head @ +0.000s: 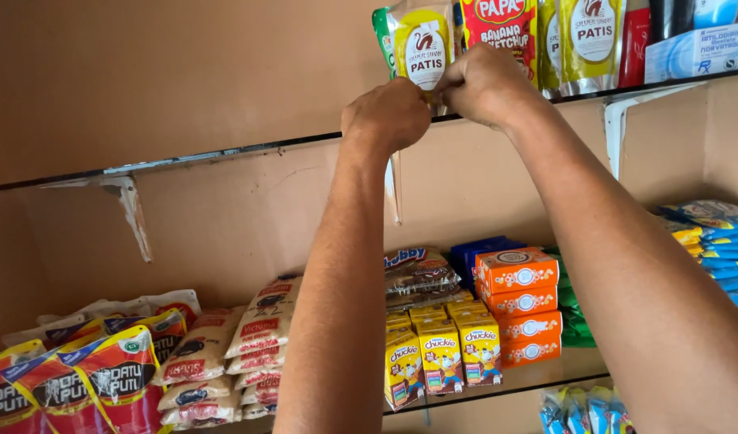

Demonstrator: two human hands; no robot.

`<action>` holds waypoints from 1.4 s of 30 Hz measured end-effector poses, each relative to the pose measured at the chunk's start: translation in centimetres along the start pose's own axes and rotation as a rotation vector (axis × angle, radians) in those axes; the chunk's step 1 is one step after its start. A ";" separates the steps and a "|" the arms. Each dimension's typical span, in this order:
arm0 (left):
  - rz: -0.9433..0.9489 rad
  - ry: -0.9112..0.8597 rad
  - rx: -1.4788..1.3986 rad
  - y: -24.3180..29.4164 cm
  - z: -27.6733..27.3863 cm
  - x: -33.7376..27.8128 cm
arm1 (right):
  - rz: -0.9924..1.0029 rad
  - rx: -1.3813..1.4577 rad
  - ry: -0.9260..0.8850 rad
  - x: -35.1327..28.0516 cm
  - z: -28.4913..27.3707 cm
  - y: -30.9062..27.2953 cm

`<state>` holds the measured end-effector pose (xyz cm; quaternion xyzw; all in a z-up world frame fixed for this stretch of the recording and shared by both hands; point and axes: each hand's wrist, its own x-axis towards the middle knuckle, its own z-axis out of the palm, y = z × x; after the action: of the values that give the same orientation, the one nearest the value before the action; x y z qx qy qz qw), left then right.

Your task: Restocking and organizing various condiment and food packets on store shelves.

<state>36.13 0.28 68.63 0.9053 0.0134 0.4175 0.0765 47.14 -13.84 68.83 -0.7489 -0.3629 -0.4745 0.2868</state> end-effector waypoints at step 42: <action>-0.088 -0.201 0.087 0.2 0.6 2.2 | 0.154 -0.156 -0.153 0.4 0.0 -1.2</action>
<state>37.98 0.18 69.97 0.9436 0.0634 0.3201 0.0561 46.25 -13.06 69.28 -0.8286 -0.2873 -0.4192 0.2348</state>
